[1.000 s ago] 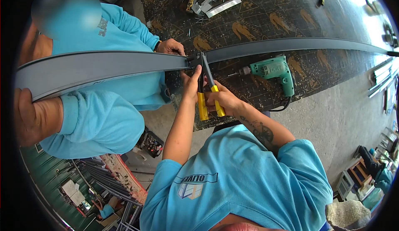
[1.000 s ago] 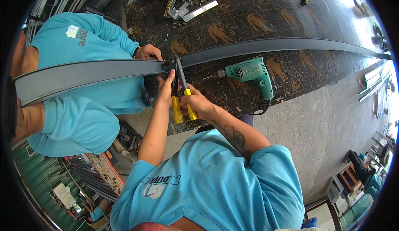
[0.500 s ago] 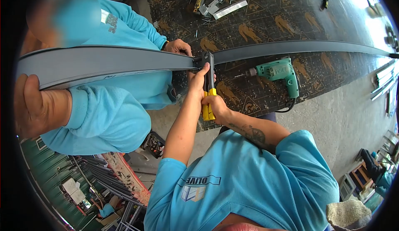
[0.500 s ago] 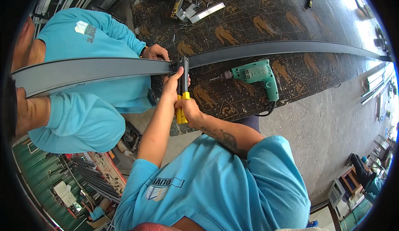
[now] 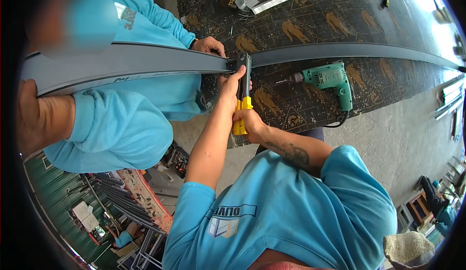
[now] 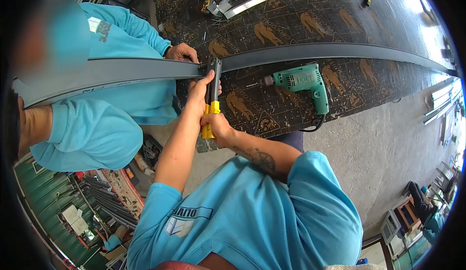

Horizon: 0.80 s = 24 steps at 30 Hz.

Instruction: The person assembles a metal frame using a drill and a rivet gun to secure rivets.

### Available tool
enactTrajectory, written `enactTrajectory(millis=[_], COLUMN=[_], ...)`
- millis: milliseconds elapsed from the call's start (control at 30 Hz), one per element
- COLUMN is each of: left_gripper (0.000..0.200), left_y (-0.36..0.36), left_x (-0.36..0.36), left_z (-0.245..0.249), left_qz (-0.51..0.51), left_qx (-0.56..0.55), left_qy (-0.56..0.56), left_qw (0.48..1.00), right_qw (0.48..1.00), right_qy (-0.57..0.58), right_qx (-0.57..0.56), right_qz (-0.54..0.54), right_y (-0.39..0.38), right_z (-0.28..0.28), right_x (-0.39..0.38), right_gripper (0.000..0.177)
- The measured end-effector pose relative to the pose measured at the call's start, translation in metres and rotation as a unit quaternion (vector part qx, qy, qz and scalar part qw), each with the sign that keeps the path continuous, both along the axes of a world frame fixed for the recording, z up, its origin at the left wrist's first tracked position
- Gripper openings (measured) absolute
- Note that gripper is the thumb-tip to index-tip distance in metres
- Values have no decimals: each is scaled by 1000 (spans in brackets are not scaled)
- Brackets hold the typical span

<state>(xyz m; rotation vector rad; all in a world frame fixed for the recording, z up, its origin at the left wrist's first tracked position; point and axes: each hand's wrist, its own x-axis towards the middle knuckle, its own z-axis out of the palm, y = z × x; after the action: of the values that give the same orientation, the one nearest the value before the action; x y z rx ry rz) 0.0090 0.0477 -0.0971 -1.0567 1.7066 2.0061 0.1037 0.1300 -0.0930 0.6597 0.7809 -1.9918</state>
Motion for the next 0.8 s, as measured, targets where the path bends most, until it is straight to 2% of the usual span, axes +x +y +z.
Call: enactTrajectory(millis=[33, 100, 133, 167, 200, 233, 300, 333, 367, 400, 467, 500, 567, 633, 667, 733, 767, 800], left_gripper=[31, 28, 29, 26, 26, 26, 26, 29, 29, 30, 30, 30, 30, 27, 26, 26, 24, 22], left_y=[2, 4, -7, -8, -6, -6, -6, -5, -4, -2, -1, -1, -5, -3, -3, -2, -1, -1], left_x=[-3, 0, -1, -1, -4, -1, 1, -1, -3, -2, 0, -5, 1, -1, 0, 1, 2, 2], left_z=[2, 12, 1, 6, 5, 3, 8, 10, 12, 14, 14, 9, -2, 7, 8, 6, 4, 2], left_qz=[-1, 9, -10, -21, -9, 2, -17, -36, -37, -30, -24, -26, 1, -10, -9, -1, 6, 11], left_qx=[0, -30, 41, 29, 31, 31, -11, -52, -52, -38, -18, -16, -22, 9, 6, 2, -9, -20], left_qy=[2, -2, -31, -21, -21, -29, -21, -11, -9, -19, -17, -15, -25, -50, -40, -30, -21, -9], left_qw=[1000, 999, 999, 999, 999, 999, 1000, 998, 998, 999, 999, 999, 999, 999, 999, 1000, 1000, 1000], right_qw=[1000, 965, 978, 986, 982, 992, 963, 979, 990, 990, 999, 999, 976, 963, 962, 981, 985, 973], right_qy=[2, 98, 72, 51, 94, -25, -81, -71, -61, -62, -13, -11, 83, 95, 97, -14, -47, -83], right_qx=[0, 29, -14, -52, 15, -24, -248, -188, -128, -127, -8, -6, 43, -55, -55, -163, -154, -215], right_qz=[-1, 243, 195, 151, 163, 121, 69, 47, 21, 21, 43, 40, 198, 248, 248, 100, 64, 29], right_y=[14, 61, 94, 118, 102, 79, 38, 19, 5, 1, -4, 5, 36, 99, 97, 91, 62, 49], right_z=[3, 13, 22, 28, 27, 30, 4, 1, 2, 1, -1, 8, 21, 11, 12, 14, 9, 12], right_x=[-16, -46, -54, -63, -49, -27, 0, 6, 7, 9, 7, -5, -24, -51, -50, -34, -16, -8], right_gripper=[36, 41, 43, 46, 49, 54, 46, 45, 43, 43, 40, 40, 38, 43, 43, 45, 45, 43])
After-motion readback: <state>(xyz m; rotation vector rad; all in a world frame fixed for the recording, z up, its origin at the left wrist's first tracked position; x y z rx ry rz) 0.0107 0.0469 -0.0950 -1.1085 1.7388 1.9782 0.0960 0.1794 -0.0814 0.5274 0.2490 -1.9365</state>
